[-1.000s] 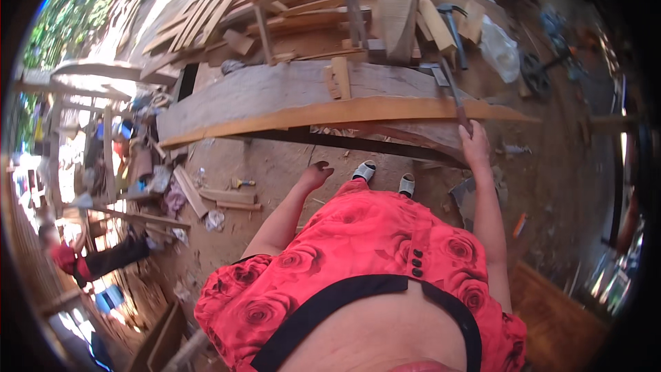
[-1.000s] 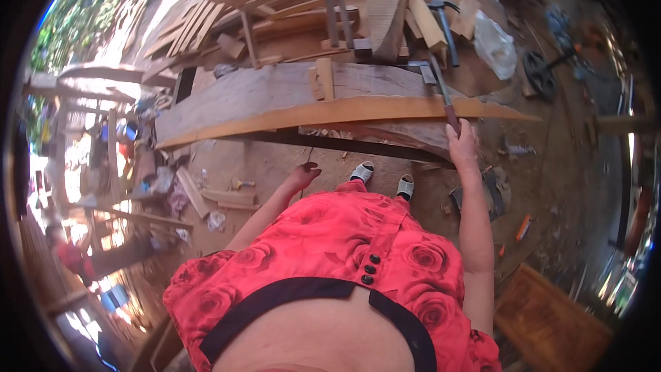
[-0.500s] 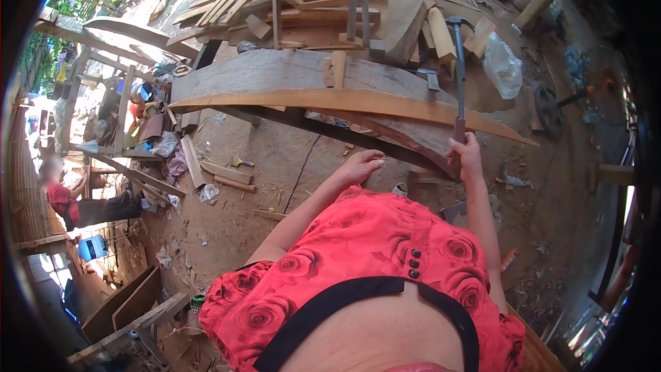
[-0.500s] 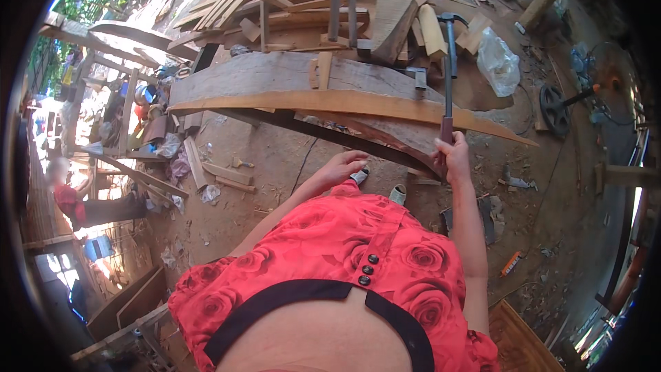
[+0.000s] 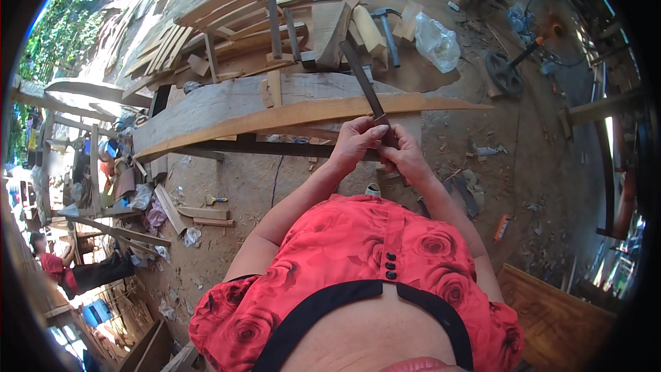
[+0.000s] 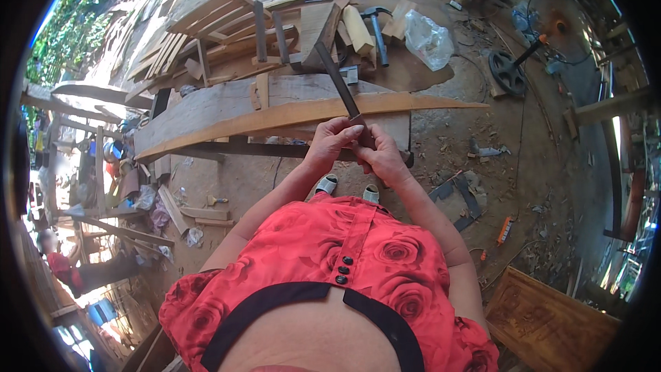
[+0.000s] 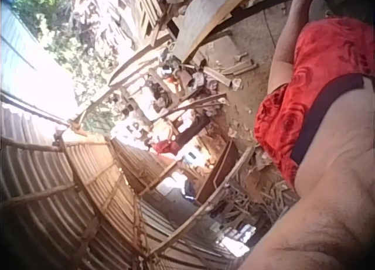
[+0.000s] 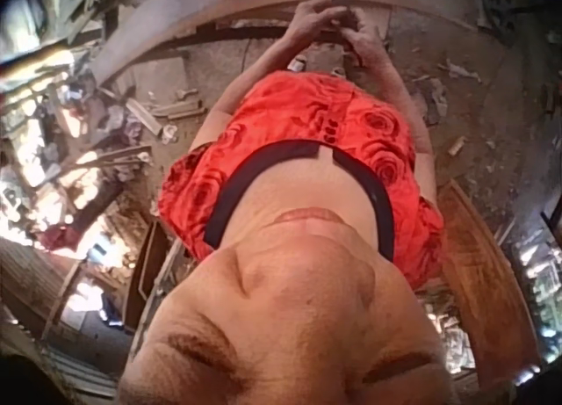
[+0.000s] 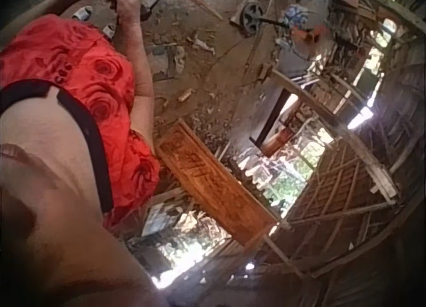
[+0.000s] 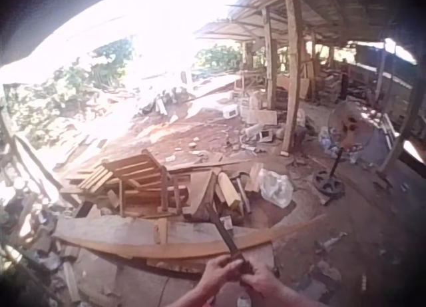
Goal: The person cuts and shapes a curved piece of wood using a saw blade, measures the piece with a metal ruler, and cuts the wood further with the saw blade.
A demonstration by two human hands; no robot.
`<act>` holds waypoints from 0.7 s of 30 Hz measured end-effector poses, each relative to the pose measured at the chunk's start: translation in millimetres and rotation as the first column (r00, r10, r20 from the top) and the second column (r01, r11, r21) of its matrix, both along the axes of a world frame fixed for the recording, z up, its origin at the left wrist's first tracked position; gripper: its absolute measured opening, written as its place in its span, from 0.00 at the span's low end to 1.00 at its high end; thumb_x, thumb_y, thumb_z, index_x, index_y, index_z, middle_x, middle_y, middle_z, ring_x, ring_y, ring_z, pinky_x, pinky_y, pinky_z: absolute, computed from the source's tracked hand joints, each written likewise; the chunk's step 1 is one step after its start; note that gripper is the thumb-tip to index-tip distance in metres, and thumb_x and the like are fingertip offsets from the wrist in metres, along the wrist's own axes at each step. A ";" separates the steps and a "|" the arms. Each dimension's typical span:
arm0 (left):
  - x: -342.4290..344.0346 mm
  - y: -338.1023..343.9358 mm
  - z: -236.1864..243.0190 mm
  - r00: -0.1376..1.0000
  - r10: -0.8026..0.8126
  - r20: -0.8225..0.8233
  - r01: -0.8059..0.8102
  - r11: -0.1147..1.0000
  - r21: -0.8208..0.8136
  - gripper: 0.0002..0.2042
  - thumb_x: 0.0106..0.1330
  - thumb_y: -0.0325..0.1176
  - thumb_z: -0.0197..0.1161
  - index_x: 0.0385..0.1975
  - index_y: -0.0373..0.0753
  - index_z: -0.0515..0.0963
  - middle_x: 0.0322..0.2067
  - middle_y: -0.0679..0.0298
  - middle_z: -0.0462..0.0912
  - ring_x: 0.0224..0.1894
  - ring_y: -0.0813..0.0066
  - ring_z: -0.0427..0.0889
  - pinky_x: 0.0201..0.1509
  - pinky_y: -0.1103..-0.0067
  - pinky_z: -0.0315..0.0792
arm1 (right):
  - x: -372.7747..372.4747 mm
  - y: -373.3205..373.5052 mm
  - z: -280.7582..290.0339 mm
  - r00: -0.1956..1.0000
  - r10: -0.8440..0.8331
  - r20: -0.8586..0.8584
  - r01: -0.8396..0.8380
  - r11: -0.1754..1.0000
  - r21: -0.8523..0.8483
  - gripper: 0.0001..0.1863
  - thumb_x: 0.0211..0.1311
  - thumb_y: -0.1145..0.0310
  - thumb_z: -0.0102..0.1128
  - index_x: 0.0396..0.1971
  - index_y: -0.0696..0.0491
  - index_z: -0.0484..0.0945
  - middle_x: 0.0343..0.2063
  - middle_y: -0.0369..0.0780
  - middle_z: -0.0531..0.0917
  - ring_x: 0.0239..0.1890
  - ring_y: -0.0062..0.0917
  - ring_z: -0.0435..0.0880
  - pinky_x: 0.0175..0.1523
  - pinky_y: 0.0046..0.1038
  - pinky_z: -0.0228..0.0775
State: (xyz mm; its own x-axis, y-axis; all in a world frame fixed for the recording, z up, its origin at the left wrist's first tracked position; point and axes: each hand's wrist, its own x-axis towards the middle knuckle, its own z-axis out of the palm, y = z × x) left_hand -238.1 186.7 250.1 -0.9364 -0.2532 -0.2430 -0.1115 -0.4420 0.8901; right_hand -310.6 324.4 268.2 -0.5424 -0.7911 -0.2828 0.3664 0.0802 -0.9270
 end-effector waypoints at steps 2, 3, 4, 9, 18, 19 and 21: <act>-2.4 5.2 -1.1 0.997 0.048 -0.053 -0.047 0.999 0.016 0.10 0.61 0.34 0.62 0.36 0.36 0.78 0.30 0.69 0.80 0.30 0.86 0.75 0.35 0.85 0.69 | -1.5 7.2 1.4 1.000 -0.002 -0.009 0.003 1.000 0.009 0.08 0.61 0.69 0.57 0.36 0.51 0.67 0.19 0.32 0.73 0.13 0.11 0.69 0.16 0.14 0.58; -4.0 6.8 0.7 0.998 0.040 -0.056 -0.039 0.999 0.019 0.10 0.61 0.34 0.62 0.36 0.36 0.78 0.30 0.69 0.80 0.30 0.86 0.75 0.35 0.85 0.69 | -1.8 12.6 4.1 0.998 0.012 0.055 -0.013 1.000 0.016 0.08 0.63 0.68 0.55 0.38 0.51 0.67 0.20 0.32 0.74 0.15 0.12 0.70 0.18 0.14 0.60; -5.7 8.1 3.9 0.998 -0.005 -0.064 0.010 0.997 0.082 0.09 0.61 0.33 0.62 0.36 0.35 0.78 0.30 0.69 0.80 0.31 0.85 0.75 0.36 0.84 0.70 | -2.9 17.8 6.8 0.993 0.024 0.118 -0.027 0.999 0.022 0.09 0.64 0.68 0.53 0.41 0.51 0.68 0.22 0.32 0.75 0.17 0.13 0.71 0.19 0.14 0.61; -25.5 29.6 1.9 0.993 -0.093 -0.074 0.102 0.985 0.137 0.07 0.62 0.30 0.60 0.36 0.35 0.78 0.30 0.68 0.80 0.32 0.83 0.76 0.38 0.83 0.71 | -13.2 43.1 6.4 0.995 -0.014 0.095 0.015 1.000 -0.017 0.09 0.66 0.65 0.51 0.41 0.51 0.68 0.20 0.34 0.76 0.17 0.14 0.74 0.20 0.14 0.64; -93.6 43.0 -35.5 0.859 -0.511 0.034 0.492 0.804 -0.333 0.18 0.62 0.39 0.60 0.46 0.32 0.76 0.40 0.62 0.80 0.42 0.79 0.76 0.46 0.80 0.70 | -36.0 109.3 -15.0 0.969 -0.244 -0.029 0.246 0.964 0.099 0.09 0.65 0.62 0.52 0.35 0.52 0.68 0.16 0.35 0.75 0.12 0.15 0.73 0.16 0.16 0.64; -103.4 35.8 -37.7 0.891 -0.431 0.144 0.440 0.739 -0.510 0.17 0.62 0.38 0.60 0.45 0.34 0.76 0.40 0.60 0.80 0.42 0.75 0.77 0.47 0.78 0.70 | -39.3 113.6 -21.1 0.951 -0.304 -0.062 0.309 0.944 0.117 0.09 0.65 0.62 0.52 0.34 0.52 0.68 0.15 0.35 0.74 0.11 0.15 0.72 0.15 0.16 0.63; -123.6 27.6 -42.6 0.955 -0.189 0.231 0.296 0.512 -0.806 0.15 0.62 0.36 0.58 0.45 0.36 0.77 0.42 0.57 0.80 0.45 0.67 0.78 0.50 0.76 0.70 | -47.5 116.1 -35.1 0.931 -0.358 -0.071 0.364 0.918 0.156 0.09 0.64 0.63 0.52 0.31 0.52 0.67 0.15 0.35 0.75 0.10 0.16 0.72 0.15 0.17 0.64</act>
